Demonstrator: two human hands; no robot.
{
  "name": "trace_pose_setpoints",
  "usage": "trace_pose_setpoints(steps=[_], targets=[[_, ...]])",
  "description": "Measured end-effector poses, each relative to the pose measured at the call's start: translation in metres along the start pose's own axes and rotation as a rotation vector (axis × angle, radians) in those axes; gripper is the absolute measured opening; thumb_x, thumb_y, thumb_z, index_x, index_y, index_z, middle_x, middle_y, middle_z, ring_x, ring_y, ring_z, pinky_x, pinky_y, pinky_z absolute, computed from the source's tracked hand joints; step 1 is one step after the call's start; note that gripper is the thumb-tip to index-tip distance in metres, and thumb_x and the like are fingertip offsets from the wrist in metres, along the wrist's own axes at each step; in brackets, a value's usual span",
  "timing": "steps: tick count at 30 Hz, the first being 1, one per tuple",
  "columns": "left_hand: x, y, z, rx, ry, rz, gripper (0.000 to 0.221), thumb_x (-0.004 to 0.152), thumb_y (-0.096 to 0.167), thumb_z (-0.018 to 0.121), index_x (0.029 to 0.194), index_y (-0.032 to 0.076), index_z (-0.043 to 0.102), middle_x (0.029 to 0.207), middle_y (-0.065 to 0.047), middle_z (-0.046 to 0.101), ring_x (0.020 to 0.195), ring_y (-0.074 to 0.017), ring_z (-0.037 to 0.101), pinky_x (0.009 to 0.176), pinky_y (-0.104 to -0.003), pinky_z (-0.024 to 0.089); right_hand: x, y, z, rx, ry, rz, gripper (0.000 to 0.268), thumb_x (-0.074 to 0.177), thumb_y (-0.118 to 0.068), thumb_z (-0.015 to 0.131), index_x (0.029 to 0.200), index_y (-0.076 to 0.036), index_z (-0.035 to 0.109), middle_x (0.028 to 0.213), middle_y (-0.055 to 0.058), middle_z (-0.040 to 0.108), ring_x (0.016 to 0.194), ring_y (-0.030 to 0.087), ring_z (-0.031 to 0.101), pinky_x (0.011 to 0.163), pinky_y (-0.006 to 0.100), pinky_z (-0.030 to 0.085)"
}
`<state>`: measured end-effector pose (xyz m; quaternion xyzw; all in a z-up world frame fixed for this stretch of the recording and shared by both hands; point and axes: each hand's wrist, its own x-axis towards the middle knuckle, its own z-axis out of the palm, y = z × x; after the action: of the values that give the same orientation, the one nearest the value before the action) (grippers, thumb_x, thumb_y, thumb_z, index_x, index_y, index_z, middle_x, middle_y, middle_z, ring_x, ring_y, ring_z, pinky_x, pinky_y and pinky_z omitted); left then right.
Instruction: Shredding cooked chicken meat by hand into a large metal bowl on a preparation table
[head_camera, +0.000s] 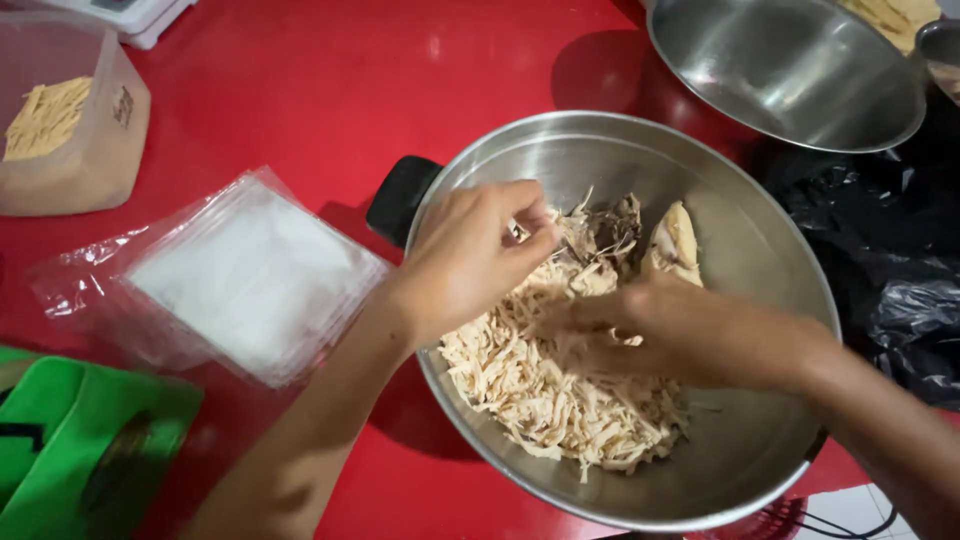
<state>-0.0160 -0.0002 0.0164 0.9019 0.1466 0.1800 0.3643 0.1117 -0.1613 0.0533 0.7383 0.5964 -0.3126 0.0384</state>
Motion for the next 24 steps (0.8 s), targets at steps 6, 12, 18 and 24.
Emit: trace_pose_setpoints(steps=[6,12,18,24], targets=[[0.001,0.0,0.003,0.168,-0.084,0.038,0.026,0.103,0.033,0.044,0.1,0.017,0.064,0.088,-0.013,0.076,0.085,-0.0439,0.067,0.069,-0.053,0.043,-0.001,0.021,0.026,-0.01,0.335,-0.398,0.042,0.089,-0.007,0.062,0.129,-0.012,0.071,0.152,0.012,0.057,0.12,0.034,0.068,0.094,0.043,0.053],[-0.001,0.009,0.002,0.238,-0.09,-0.002,0.032,0.091,0.048,0.07,0.072,0.023,0.07,0.072,0.007,0.079,0.074,-0.0272,0.069,0.094,-0.035,0.038,-0.007,0.031,0.024,-0.271,0.691,-0.441,0.02,0.084,-0.032,0.082,0.077,-0.017,0.071,0.064,-0.003,0.068,0.085,0.02,0.064,0.114,0.053,0.034],[-0.006,0.015,-0.002,0.138,0.002,0.059,0.025,0.093,0.035,0.073,0.078,0.016,0.064,0.104,0.001,0.077,0.093,-0.0175,0.071,0.096,-0.043,0.048,-0.036,0.033,0.014,0.056,0.796,-0.358,0.029,0.09,-0.011,0.07,0.118,-0.015,0.077,0.103,0.005,0.082,0.086,0.017,0.079,0.077,0.031,0.058],[-0.016,0.022,-0.002,0.098,0.213,0.188,0.024,0.1,0.03,0.062,0.089,0.009,0.067,0.093,0.0,0.071,0.094,-0.0207,0.069,0.087,-0.041,0.044,-0.081,0.031,0.007,-0.277,1.009,-0.276,0.024,0.093,-0.011,0.071,0.116,-0.011,0.073,0.089,0.002,0.074,0.084,0.021,0.069,0.078,0.039,0.049]])
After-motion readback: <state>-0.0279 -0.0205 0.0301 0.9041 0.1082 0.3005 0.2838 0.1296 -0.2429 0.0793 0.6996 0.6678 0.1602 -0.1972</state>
